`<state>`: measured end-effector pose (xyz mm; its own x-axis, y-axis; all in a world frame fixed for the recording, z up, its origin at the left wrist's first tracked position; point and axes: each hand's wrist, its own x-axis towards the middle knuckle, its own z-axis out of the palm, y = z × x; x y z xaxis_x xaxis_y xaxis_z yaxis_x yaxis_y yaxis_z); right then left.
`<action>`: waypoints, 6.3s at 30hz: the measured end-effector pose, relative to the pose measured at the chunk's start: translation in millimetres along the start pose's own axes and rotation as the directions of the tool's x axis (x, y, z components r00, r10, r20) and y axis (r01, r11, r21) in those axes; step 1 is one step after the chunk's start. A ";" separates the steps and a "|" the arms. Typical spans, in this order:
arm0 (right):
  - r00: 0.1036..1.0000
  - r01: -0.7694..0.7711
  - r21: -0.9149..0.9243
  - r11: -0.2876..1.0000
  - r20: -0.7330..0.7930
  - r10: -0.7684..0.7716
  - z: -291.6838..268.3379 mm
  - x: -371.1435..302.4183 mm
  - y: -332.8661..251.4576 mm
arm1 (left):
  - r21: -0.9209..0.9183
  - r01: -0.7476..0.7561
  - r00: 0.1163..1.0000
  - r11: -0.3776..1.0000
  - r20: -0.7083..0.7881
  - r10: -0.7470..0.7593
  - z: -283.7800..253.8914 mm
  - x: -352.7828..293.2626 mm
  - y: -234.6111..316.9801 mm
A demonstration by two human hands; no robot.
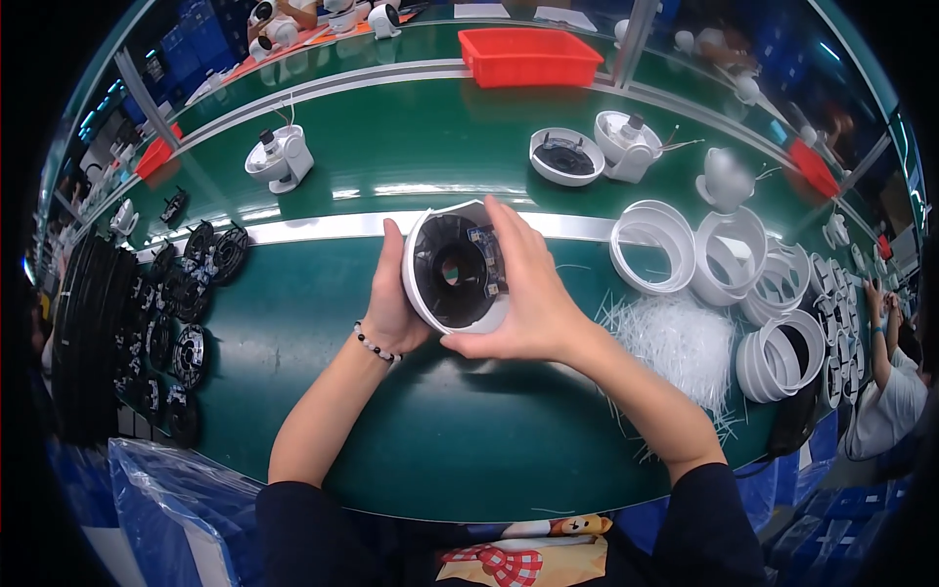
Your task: Assembling circular electronic components into white plastic housings on an assembly line.
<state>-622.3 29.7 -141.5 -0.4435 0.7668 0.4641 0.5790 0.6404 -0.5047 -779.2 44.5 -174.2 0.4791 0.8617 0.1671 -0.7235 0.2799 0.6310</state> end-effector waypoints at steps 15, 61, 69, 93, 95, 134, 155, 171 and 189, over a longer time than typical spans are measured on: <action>0.948 -0.301 -0.197 0.933 0.047 0.316 30.2 20.8 23.5 | -0.102 0.011 0.956 0.995 -0.289 -0.041 -55.1 52.1 11.6; 0.992 -0.037 -0.140 0.989 0.112 0.053 15.7 -17.6 -6.6 | 0.817 0.250 0.928 -0.520 -0.049 0.370 -140.2 -62.4 248.9; 0.949 -0.114 -0.376 0.919 0.232 0.213 41.7 -17.8 -42.4 | 0.649 -0.085 0.848 0.756 -0.352 0.397 -97.9 -27.0 127.0; 0.905 -0.222 0.470 0.854 -0.226 0.360 77.9 53.0 -55.2 | 0.240 -0.192 0.973 0.952 -0.079 0.217 -59.9 -47.8 71.9; 0.915 -0.149 0.421 0.895 -0.284 0.286 78.9 53.9 -54.9 | 0.188 -0.112 0.990 0.976 -0.068 0.127 -55.7 -51.6 79.6; 0.999 0.030 0.048 0.998 -0.044 -0.027 79.1 82.2 -100.3 | -0.248 0.102 0.994 0.963 -0.009 -0.108 -68.0 -66.2 125.2; 0.999 0.007 -0.180 0.984 -0.033 -0.014 115.3 94.8 -116.7 | -0.110 0.118 0.992 0.987 -0.034 -0.122 -76.0 -75.2 140.4; 0.901 0.036 -0.075 0.997 -0.428 -0.064 171.8 99.4 -129.5 | -0.078 -0.082 0.997 0.994 0.005 0.083 -93.7 -96.3 158.2; 0.848 -0.280 0.352 0.893 -0.347 0.402 174.2 151.5 -120.1 | 0.020 -0.100 0.994 0.995 0.055 0.099 -133.9 -98.1 201.2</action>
<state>-878.2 76.7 -137.4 0.0938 0.8917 0.4429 0.4005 0.3735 -0.8367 -1038.4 73.0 -165.0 0.4320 0.8606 0.2699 -0.7576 0.1839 0.6263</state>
